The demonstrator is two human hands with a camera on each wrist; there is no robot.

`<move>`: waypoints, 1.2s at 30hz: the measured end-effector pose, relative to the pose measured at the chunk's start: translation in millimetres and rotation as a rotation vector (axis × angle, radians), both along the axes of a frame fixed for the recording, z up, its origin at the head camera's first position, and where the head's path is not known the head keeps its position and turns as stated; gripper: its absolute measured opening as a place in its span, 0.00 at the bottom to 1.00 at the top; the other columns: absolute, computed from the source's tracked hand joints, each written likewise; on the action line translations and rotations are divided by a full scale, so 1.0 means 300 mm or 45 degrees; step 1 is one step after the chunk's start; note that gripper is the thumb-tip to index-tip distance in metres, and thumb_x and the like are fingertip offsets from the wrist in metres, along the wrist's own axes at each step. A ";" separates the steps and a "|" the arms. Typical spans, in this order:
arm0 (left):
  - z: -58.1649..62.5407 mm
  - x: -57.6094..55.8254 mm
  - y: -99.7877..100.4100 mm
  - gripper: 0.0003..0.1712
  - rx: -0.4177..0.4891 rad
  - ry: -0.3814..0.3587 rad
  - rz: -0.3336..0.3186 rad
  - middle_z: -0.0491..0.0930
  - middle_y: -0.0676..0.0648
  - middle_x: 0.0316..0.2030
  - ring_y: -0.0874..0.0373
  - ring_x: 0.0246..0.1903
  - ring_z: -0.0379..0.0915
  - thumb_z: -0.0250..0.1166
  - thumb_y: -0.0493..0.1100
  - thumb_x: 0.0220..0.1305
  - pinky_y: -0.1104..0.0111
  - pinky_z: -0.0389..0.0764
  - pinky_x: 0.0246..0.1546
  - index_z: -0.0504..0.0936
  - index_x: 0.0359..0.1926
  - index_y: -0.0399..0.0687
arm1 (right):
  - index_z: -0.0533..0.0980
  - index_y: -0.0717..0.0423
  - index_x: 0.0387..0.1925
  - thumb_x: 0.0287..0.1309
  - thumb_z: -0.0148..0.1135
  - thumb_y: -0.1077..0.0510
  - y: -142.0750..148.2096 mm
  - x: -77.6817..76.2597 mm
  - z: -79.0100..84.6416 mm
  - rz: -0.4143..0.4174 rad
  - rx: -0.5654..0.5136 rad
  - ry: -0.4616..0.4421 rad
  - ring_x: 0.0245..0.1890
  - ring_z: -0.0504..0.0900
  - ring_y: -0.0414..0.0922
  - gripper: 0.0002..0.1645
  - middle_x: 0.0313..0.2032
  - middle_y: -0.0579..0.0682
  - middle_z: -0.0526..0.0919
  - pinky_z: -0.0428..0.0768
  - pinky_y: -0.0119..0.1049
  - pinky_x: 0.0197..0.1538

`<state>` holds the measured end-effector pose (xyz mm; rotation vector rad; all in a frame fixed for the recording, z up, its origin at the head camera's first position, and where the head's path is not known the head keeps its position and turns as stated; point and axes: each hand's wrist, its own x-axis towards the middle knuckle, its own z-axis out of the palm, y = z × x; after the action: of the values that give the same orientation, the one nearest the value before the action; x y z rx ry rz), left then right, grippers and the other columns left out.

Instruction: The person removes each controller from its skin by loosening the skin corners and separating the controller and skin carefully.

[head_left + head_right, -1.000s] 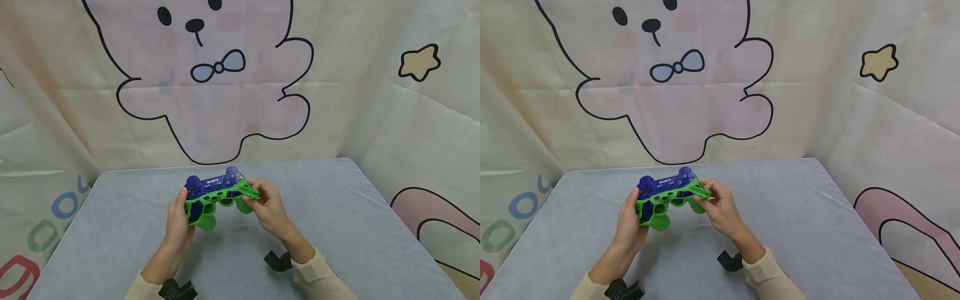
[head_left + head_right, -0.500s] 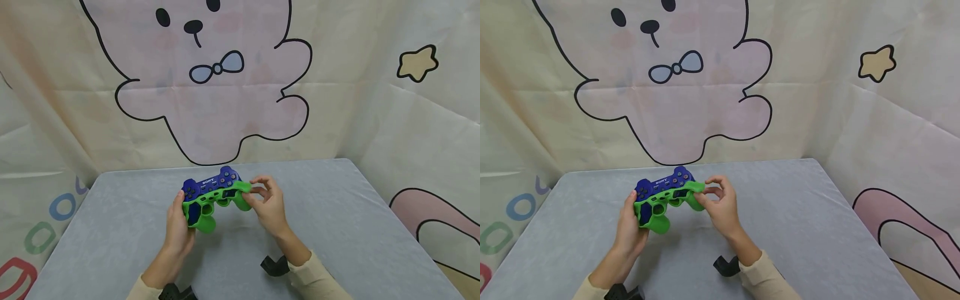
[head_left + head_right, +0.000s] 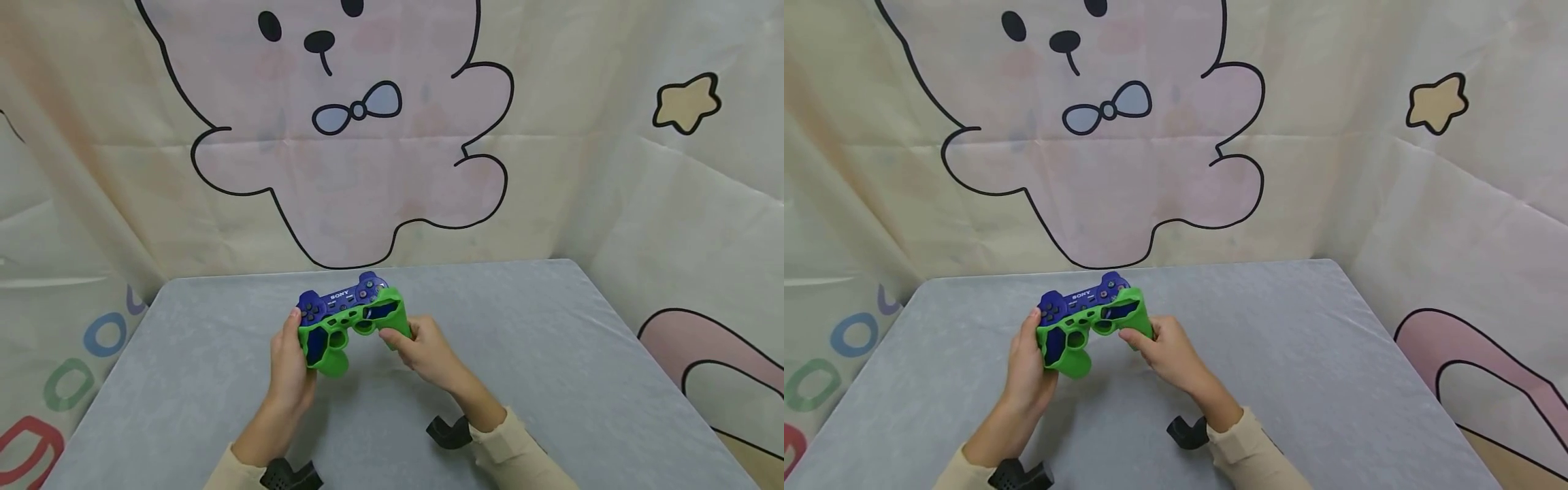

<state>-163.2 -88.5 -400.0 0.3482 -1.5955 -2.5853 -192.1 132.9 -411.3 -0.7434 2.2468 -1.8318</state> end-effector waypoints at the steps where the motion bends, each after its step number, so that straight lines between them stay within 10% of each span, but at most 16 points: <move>1: -0.001 0.000 -0.001 0.25 0.031 -0.009 -0.002 0.83 0.57 0.40 0.68 0.39 0.81 0.44 0.58 0.81 0.76 0.84 0.42 0.76 0.56 0.46 | 0.69 0.64 0.19 0.72 0.60 0.51 -0.002 0.000 -0.002 -0.009 -0.006 -0.003 0.10 0.61 0.34 0.28 0.12 0.44 0.63 0.60 0.28 0.15; 9: -0.003 -0.005 -0.008 0.21 0.260 -0.069 -0.008 0.83 0.58 0.46 0.70 0.46 0.80 0.45 0.57 0.80 0.78 0.82 0.48 0.75 0.59 0.52 | 0.68 0.64 0.15 0.73 0.56 0.59 -0.017 0.007 -0.011 -0.035 -0.003 0.116 0.09 0.62 0.32 0.28 0.08 0.54 0.64 0.60 0.27 0.14; 19: 0.006 -0.002 -0.012 0.21 0.272 -0.116 -0.006 0.82 0.60 0.45 0.71 0.46 0.79 0.45 0.58 0.80 0.78 0.81 0.49 0.73 0.59 0.53 | 0.74 0.61 0.18 0.73 0.54 0.63 -0.024 0.029 -0.029 -0.054 0.039 0.307 0.14 0.68 0.33 0.23 0.12 0.54 0.74 0.66 0.28 0.19; 26: 0.008 0.002 -0.002 0.23 0.061 -0.029 0.002 0.82 0.59 0.41 0.69 0.42 0.80 0.44 0.57 0.81 0.76 0.82 0.45 0.75 0.57 0.47 | 0.79 0.64 0.42 0.73 0.59 0.52 -0.007 0.013 -0.021 -0.074 -0.055 0.191 0.21 0.80 0.38 0.17 0.25 0.60 0.81 0.80 0.37 0.23; 36: 0.012 0.004 -0.002 0.23 0.008 0.004 0.037 0.85 0.58 0.37 0.67 0.37 0.83 0.45 0.58 0.80 0.74 0.85 0.42 0.79 0.51 0.47 | 0.81 0.68 0.38 0.67 0.65 0.56 -0.008 0.004 -0.005 -0.099 -0.004 0.072 0.14 0.74 0.40 0.16 0.20 0.63 0.79 0.78 0.35 0.20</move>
<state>-162.1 -89.0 -396.5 0.3644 -1.5699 -2.5689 -191.0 130.6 -412.8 -0.7279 2.3399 -1.8718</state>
